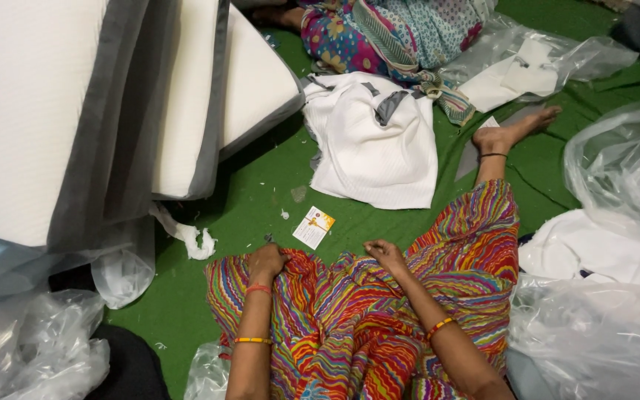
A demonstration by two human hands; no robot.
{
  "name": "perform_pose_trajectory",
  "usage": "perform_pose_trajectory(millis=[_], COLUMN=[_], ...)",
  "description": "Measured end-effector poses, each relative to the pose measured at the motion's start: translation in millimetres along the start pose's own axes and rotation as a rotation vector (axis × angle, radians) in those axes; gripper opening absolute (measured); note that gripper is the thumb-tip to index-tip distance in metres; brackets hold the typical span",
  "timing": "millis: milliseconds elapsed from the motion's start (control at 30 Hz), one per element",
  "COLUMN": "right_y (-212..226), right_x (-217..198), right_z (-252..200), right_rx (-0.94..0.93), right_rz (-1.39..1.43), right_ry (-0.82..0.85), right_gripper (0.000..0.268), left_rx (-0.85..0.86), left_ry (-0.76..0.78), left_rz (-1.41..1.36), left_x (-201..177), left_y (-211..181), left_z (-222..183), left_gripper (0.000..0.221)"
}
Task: The person sits on the floor and stuffs a memory foam pillow into a grey fabric cover, pulling the cover over the corners and smoothing it into place. They then set the covered pillow aside and later reach for a small card on the floor.
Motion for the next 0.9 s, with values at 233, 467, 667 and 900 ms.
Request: perform_pose_trajectory(millis=[233,467,667,900], right_y=[-21,-23,-29,-49], right_x=[3,1,1,4], right_z=[9,11,13,24], right_rx=[-0.002,-0.031,-0.028,-0.052], right_rz=[0.091,0.092,0.062,0.167], right_ry=[0.008,0.005,-0.006,0.017], right_gripper=[0.036,0.037,0.037,0.033], left_rx=[0.007,-0.003,-0.009,0.001], left_ry=[0.024,0.015,0.018,0.009], left_rz=[-0.002,-0.009,-0.007,0.005], left_x=[1,-2,2,3], left_y=[1,0,2,2], left_z=[0,-3,2,3], left_gripper=[0.052,0.051,0.052,0.055])
Point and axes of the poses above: each hand's wrist, its own z-axis towards the middle knuckle, its own x-axis out of the palm, y = z × x, the point moved 7 cm from there along z, towards the middle knuckle, and after that the axes turned 4 degrees about z, right-handed, at the moved point
